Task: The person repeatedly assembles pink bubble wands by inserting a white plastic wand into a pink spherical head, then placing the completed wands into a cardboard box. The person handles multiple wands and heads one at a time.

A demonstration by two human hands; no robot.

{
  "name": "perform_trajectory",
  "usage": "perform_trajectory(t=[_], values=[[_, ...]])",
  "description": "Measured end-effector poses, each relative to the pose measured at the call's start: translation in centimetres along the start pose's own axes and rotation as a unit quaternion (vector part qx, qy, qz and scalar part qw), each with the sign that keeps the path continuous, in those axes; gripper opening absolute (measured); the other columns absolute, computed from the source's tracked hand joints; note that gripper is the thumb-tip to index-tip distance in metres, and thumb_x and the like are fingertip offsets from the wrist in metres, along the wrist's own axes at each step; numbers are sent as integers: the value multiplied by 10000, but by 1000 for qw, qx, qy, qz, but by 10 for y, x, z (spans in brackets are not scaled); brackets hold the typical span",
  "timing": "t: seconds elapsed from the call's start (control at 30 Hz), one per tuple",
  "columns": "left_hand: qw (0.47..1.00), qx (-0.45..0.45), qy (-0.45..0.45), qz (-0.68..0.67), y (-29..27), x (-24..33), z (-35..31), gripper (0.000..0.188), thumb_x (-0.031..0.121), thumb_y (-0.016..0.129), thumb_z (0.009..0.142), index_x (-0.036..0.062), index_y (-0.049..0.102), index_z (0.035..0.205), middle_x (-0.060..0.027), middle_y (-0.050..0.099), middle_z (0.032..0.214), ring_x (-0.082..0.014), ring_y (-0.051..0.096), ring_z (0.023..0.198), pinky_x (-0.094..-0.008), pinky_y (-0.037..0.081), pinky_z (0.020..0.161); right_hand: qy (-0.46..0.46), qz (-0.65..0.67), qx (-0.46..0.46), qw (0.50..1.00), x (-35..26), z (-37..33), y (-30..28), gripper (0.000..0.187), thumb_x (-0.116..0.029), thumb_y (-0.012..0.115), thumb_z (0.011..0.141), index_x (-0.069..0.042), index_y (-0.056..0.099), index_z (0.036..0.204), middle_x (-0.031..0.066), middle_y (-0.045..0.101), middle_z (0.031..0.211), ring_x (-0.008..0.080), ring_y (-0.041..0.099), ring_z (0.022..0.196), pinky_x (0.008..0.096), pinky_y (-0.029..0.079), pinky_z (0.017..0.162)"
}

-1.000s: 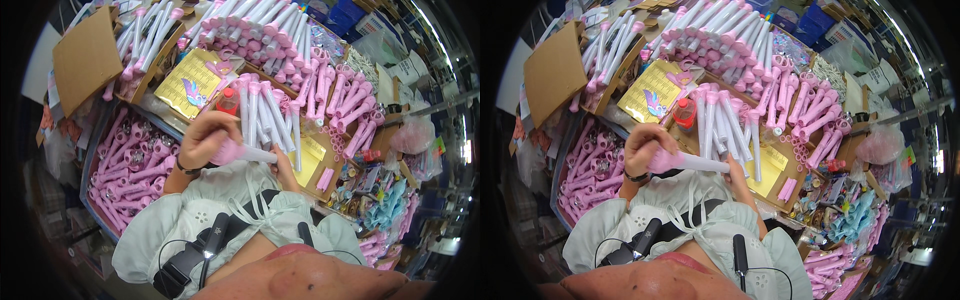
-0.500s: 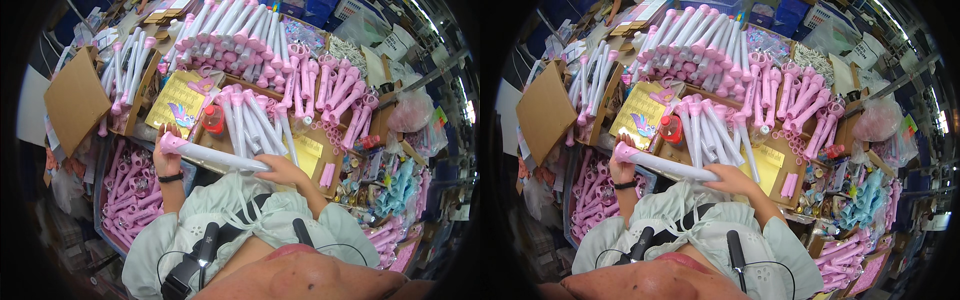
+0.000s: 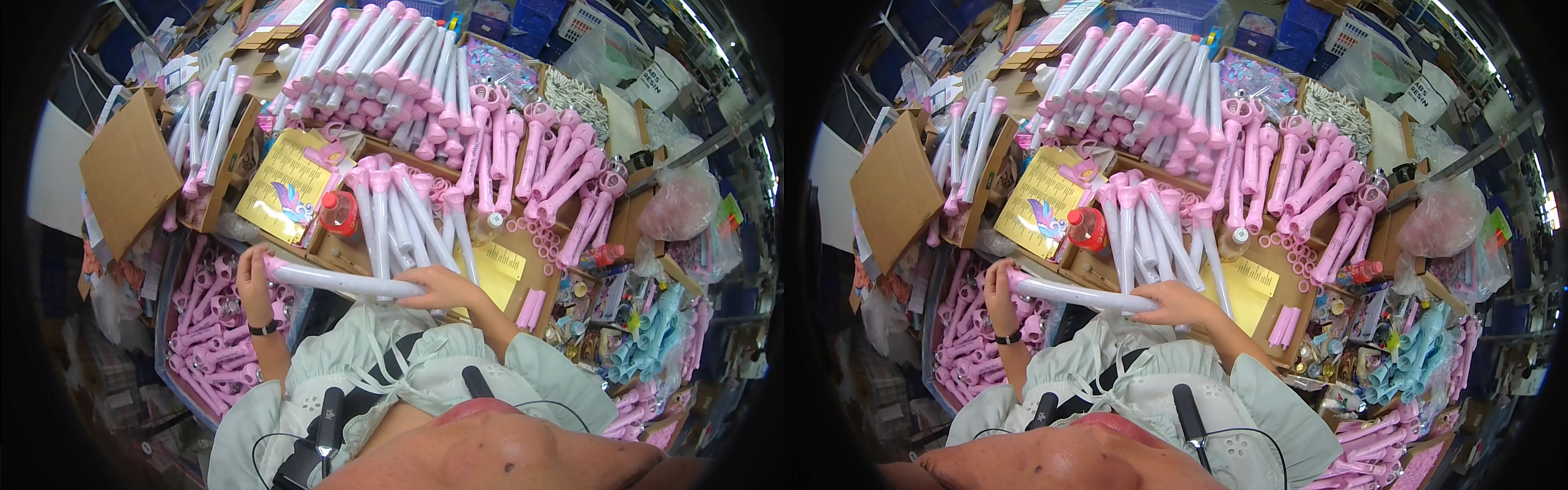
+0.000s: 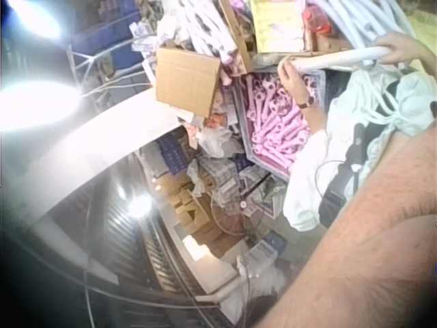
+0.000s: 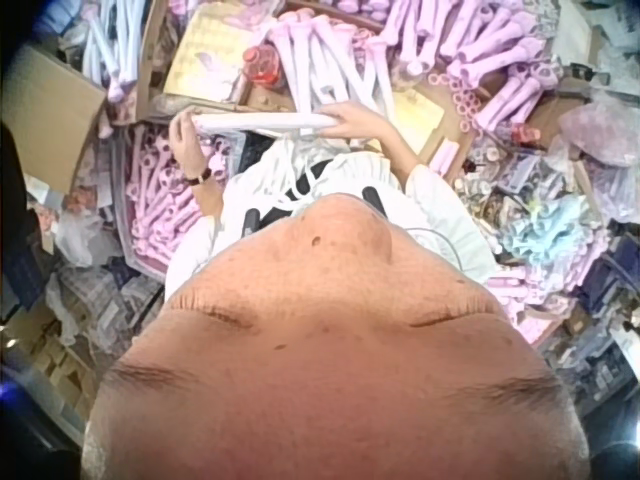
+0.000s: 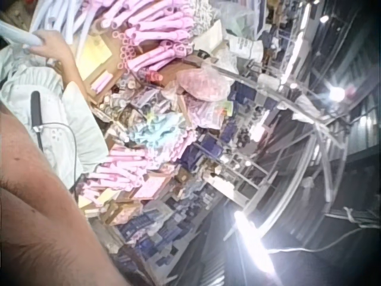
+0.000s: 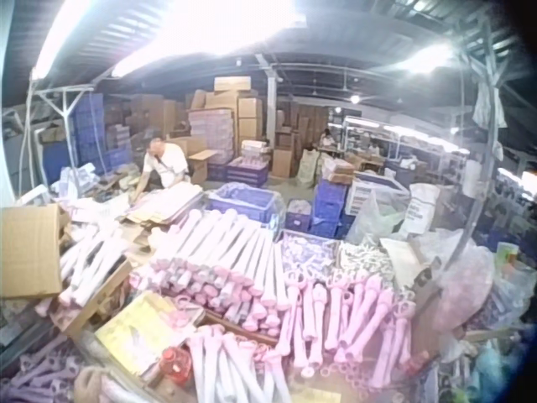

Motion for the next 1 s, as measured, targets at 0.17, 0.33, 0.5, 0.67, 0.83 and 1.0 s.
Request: perform_trajectory(t=[0.17, 0.33, 0.5, 0.67, 0.83, 1.0], values=[[997, -49, 37, 45, 15, 1, 2, 252, 129, 454, 950, -44, 592, 1070, -112, 584, 1158, -150, 538, 1032, -260, 389, 905, 12, 14, 17, 1000, 2, -15, -5, 415, -274, 679, 771, -34, 594, 1098, 84, 649, 920, 192, 621, 800, 298, 475, 737], [993, 2, 114, -12, 35, 15, 16, 291, 94, 402, 960, -58, 531, 1173, -123, 574, 1177, -163, 512, 1100, -280, 351, 972, 133, 164, 167, 963, 28, -14, -24, 378, -277, 657, 812, -27, 594, 1088, 16, 621, 834, 88, 569, 740, 248, 465, 677], [993, -44, 60, -86, 35, 14, 32, 270, 88, 416, 955, -68, 530, 1143, -142, 608, 1083, -178, 572, 999, -291, 411, 912, 114, 84, 457, 878, 91, 33, -134, 363, -259, 630, 819, 20, 576, 1044, 79, 605, 801, 169, 576, 728, 318, 471, 666], [992, -77, 83, 58, 16, 5, 18, 217, 54, 453, 929, -50, 570, 1079, -120, 649, 956, -150, 597, 895, -260, 443, 818, 210, -72, 581, 783, 169, 96, -235, 442, -301, 616, 792, 55, 555, 1046, 223, 603, 857, 340, 591, 817, 409, 458, 715], [990, -67, 55, 113, 0, -3, 9, 210, 28, 476, 906, -25, 594, 1071, -116, 666, 935, -147, 618, 866, -251, 459, 776, 248, -98, 585, 766, 196, 133, -256, 515, -310, 608, 782, 69, 517, 1118, 294, 574, 1023, 426, 561, 963, 462, 442, 835], [984, -81, 71, 143, 10, -1, 7, 196, 16, 492, 894, -17, 606, 1050, -123, 667, 932, -166, 628, 865, -264, 469, 760, 207, -131, 660, 710, 197, 124, -241, 622, -331, 629, 779, 55, 429, 1224, 294, 471, 1179, 439, 476, 1079, 455, 394, 914]])
Point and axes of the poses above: each hand's wrist, its own z-axis towards the middle knuckle, its own y-axis out of the palm, x = y × z, the point moved 5 cm from there along z, towards the middle knuckle
